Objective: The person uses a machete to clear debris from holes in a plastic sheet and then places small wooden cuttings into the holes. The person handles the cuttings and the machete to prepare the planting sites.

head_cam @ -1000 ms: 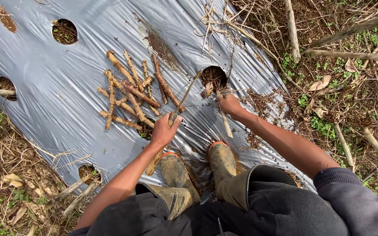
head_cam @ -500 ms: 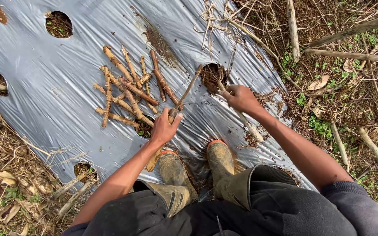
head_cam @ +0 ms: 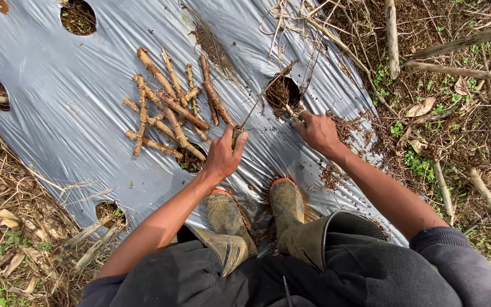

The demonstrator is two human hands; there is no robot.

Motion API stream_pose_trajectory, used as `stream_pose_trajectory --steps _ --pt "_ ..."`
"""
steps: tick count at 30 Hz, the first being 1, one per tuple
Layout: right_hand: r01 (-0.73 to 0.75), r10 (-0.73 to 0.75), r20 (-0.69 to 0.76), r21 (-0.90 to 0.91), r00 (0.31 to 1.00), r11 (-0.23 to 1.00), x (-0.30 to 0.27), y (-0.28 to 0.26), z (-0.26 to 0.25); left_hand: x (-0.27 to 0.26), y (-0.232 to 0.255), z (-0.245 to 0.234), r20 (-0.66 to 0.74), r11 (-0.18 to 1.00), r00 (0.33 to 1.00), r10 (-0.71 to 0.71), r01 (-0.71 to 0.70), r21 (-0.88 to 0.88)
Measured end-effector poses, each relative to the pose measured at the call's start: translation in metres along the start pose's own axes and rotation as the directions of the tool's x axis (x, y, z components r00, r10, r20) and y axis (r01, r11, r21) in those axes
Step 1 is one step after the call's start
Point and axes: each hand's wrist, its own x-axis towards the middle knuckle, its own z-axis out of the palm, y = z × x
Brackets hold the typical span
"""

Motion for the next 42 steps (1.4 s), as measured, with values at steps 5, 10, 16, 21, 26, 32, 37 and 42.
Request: stream_pose_trajectory --steps 5,10,16,21,26,32,37,42 --pt "-0.005 0.005 0.005 -0.020 1.000 1.000 -0.004 -0.010 0.001 0.019 -0.058 0.038 0.100 0.955 0.990 -0.095 0.062 0.291" --pt "-0.065 0.065 0.014 -0.034 0.998 0.997 -0.002 -0.006 0.010 0.012 -0.017 0.018 -0.040 0.999 0.999 0.036 -0.036 0.008" --pt "-0.085 0.086 0.049 -0.027 0.995 0.996 0.000 0.000 0.016 0.018 -0.063 0.038 0.106 0.943 0.988 -0.112 0.072 0.325" --pt "-0.106 0.109 0.071 -0.046 0.991 0.993 -0.003 0.009 0.024 0.000 0.009 0.002 -0.034 1.000 0.999 0.003 -0.003 -0.012" --pt "-0.121 0.123 0.076 -0.034 0.990 0.992 -0.002 -0.002 0.021 0.020 -0.071 0.037 0.151 0.962 0.974 -0.170 0.131 0.240" --pt "-0.166 0.169 0.083 -0.040 0.982 0.985 -0.005 -0.001 0.025 0.014 -0.046 0.026 0.018 0.999 0.999 -0.044 0.044 0.005" --pt "-0.138 0.144 0.086 -0.068 0.986 0.988 0.004 0.012 0.035 0.016 -0.077 0.040 0.140 0.967 0.976 -0.164 0.132 0.217" --pt "-0.132 0.132 0.073 -0.005 0.989 0.991 -0.009 -0.005 0.025 0.010 -0.024 0.018 -0.036 0.997 0.998 -0.060 0.059 -0.041"
